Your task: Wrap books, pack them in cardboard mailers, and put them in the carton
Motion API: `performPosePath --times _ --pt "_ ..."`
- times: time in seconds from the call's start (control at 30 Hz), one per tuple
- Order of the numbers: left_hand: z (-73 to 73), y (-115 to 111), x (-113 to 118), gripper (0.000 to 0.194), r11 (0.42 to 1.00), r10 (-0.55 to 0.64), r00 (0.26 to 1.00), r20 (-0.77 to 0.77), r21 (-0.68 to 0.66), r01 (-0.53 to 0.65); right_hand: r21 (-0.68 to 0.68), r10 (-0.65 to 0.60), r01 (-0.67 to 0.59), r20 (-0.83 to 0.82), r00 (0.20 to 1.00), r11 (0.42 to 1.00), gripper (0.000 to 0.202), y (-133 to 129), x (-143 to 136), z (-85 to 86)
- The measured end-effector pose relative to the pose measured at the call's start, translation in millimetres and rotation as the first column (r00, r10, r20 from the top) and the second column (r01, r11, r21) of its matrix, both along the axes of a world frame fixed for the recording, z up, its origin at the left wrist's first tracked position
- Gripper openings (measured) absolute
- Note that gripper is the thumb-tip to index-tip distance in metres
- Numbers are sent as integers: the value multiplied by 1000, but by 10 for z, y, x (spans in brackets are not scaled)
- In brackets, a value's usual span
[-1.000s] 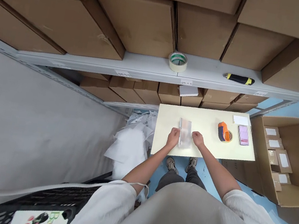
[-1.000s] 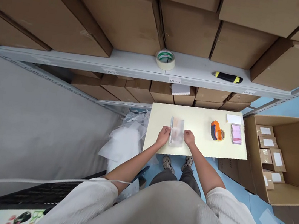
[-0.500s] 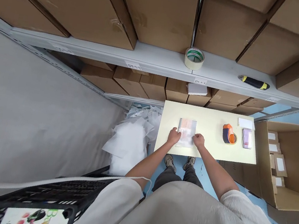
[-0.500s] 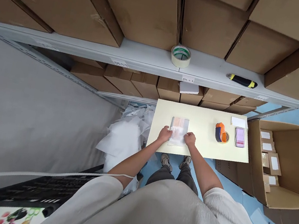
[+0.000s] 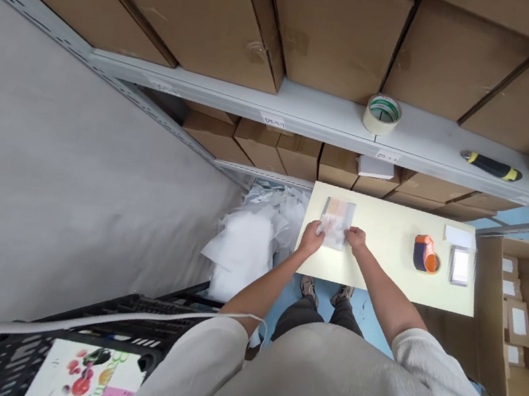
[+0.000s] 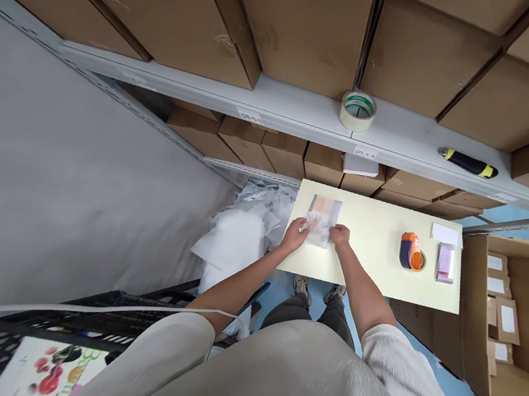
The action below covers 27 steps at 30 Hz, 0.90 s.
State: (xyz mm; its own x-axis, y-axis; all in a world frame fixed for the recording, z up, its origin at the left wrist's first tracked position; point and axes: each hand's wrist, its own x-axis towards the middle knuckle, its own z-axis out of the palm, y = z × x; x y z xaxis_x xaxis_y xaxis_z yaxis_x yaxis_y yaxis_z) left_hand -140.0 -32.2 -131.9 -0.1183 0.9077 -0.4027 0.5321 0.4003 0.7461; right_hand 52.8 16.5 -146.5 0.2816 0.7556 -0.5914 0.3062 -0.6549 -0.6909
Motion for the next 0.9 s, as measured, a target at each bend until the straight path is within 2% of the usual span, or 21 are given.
performPosePath --times 0.17,0.33,0.43,0.53,0.73,0.9 --pt "23 95 -188 54 996 -70 993 -98 46 75 34 36 -34 -54 998 999 8 377 -360 -101" --pt "13 102 -307 62 968 -251 952 -175 -22 251 56 94 -98 63 994 994 17 530 -511 -220" --pt "13 83 -342 65 933 -360 911 -203 -81 351 26 84 -88 141 986 996 22 513 -490 -231" --pt "33 68 -357 65 909 -416 884 -212 -111 402 22 98 -104 170 981 994 25 461 -437 -196" --pt "137 28 -357 60 919 -393 894 -212 -106 379 51 170 -179 148 974 982 35 319 -295 -74" --pt "296 -75 -347 58 929 -370 903 -219 -57 366 101 220 -233 128 967 967 31 107 -154 86"
